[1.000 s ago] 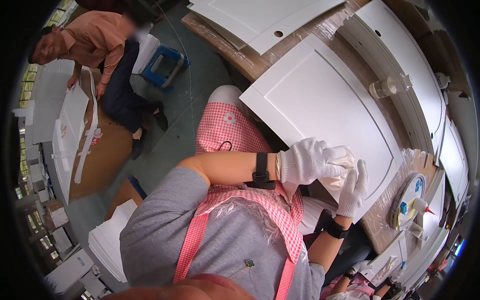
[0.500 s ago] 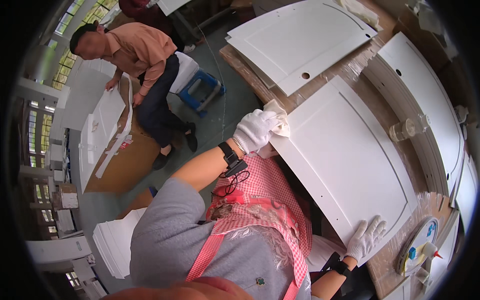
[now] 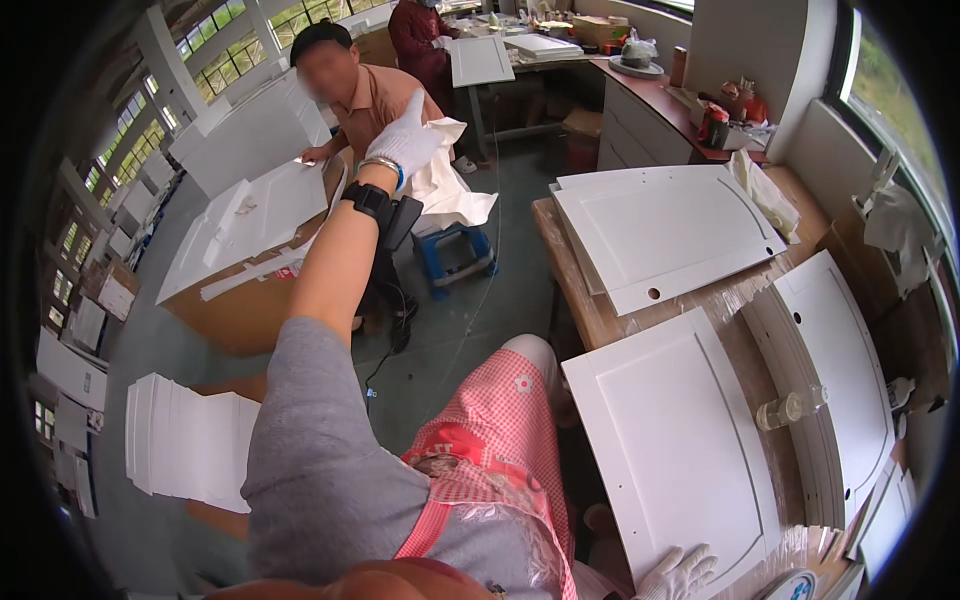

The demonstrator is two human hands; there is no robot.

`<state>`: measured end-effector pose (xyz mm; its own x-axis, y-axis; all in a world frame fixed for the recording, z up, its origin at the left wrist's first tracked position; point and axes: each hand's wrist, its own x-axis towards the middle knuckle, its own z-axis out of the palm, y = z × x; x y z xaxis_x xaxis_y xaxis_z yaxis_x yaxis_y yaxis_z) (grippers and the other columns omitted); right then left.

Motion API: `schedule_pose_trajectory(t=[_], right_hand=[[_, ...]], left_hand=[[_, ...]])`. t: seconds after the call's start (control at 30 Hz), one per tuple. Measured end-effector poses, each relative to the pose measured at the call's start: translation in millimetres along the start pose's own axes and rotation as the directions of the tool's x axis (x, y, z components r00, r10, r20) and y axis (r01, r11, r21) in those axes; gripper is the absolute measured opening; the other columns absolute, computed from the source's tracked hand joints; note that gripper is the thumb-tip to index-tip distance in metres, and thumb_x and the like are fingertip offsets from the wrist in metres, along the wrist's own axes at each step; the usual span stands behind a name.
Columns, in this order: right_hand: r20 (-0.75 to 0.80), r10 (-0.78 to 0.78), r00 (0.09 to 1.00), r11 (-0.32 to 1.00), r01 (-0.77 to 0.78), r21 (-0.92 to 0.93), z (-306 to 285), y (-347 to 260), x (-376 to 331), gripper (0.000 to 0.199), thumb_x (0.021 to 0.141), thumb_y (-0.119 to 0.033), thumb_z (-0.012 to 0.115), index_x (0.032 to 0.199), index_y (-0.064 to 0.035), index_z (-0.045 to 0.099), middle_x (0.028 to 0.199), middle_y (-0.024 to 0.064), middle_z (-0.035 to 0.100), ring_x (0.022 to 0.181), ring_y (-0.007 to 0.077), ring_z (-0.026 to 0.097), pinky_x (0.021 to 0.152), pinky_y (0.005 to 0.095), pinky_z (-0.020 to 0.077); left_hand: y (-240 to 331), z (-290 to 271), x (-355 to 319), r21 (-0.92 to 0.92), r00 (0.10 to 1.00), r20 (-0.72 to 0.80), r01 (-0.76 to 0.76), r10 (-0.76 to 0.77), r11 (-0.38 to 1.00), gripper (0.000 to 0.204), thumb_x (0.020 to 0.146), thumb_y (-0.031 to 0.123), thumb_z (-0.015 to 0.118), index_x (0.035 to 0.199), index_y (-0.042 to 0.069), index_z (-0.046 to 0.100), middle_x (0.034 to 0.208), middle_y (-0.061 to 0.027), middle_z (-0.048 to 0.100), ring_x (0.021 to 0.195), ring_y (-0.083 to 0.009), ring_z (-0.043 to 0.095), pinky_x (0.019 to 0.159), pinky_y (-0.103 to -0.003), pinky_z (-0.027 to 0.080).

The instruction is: Sanding and cleaning white cabinet doors in a manufacturing setting.

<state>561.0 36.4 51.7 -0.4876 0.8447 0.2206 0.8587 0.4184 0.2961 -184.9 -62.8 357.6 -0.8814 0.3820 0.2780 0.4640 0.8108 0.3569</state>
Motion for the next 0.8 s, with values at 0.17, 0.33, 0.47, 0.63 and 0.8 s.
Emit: schedule_pose_trajectory(t=[0.17,0.33,0.47,0.63,0.8], right_hand=[[-0.081,-0.040,0.996,0.998,0.043,0.041,16.6,7.7,-9.8,0.029,0.089,-0.033,0.059,0.102,-0.0082,0.066,0.128,0.0311,0.058,0.120,0.0542,0.051,0.099,0.0735,0.0405],[-0.083,-0.073,0.994,0.993,0.080,0.082,47.1,17.0,-14.7,0.032,0.092,-0.033,0.055,0.103,-0.0048,0.065,0.134,0.0353,0.056,0.123,0.0565,0.050,0.098,0.0772,0.0377],[-0.173,-0.021,0.985,0.994,0.040,0.105,70.7,17.5,-22.6,0.033,0.095,-0.033,0.052,0.104,-0.0047,0.066,0.133,0.0362,0.057,0.124,0.0595,0.049,0.100,0.0790,0.0362],[-0.096,-0.013,0.995,0.998,0.019,0.057,31.5,7.2,-14.3,0.033,0.103,-0.031,0.054,0.115,-0.0036,0.068,0.125,0.0332,0.064,0.117,0.0537,0.059,0.101,0.0748,0.0423],[0.410,0.532,0.741,0.817,-0.576,-0.020,-32.1,16.9,9.4,0.065,0.107,-0.048,0.049,0.161,-0.0113,0.048,0.168,0.0252,0.036,0.153,0.0479,0.033,0.126,0.0539,0.0273]], left_hand=[[27.2,-10.6,-21.6,-0.065,0.996,0.055,-0.072,0.075,0.995,0.088,0.094,0.030,0.058,0.171,0.018,0.017,0.129,-0.0354,0.067,0.120,-0.0494,0.066,0.103,-0.053,0.051],[63.6,21.8,-83.6,-0.151,0.952,0.177,-0.224,0.249,0.963,0.084,0.096,0.037,0.059,0.170,0.024,0.021,0.119,-0.0354,0.070,0.109,-0.0501,0.069,0.095,-0.057,0.053],[92.7,72.3,-144.0,-0.339,0.865,0.292,-0.306,0.408,0.890,0.077,0.100,0.032,0.064,0.168,0.022,0.029,0.113,-0.0292,0.073,0.101,-0.0441,0.072,0.085,-0.051,0.056],[138.3,163.5,-250.4,-0.662,0.699,0.026,-0.523,0.714,0.537,0.057,0.099,0.026,0.068,0.153,0.017,0.053,0.122,-0.0188,0.073,0.108,-0.0361,0.072,0.089,-0.046,0.059],[163.7,225.1,-389.4,-0.596,0.112,0.327,-0.746,0.938,0.297,0.048,0.098,0.022,0.061,0.147,0.020,0.058,0.142,-0.0117,0.062,0.138,-0.0334,0.055,0.123,-0.045,0.034]])
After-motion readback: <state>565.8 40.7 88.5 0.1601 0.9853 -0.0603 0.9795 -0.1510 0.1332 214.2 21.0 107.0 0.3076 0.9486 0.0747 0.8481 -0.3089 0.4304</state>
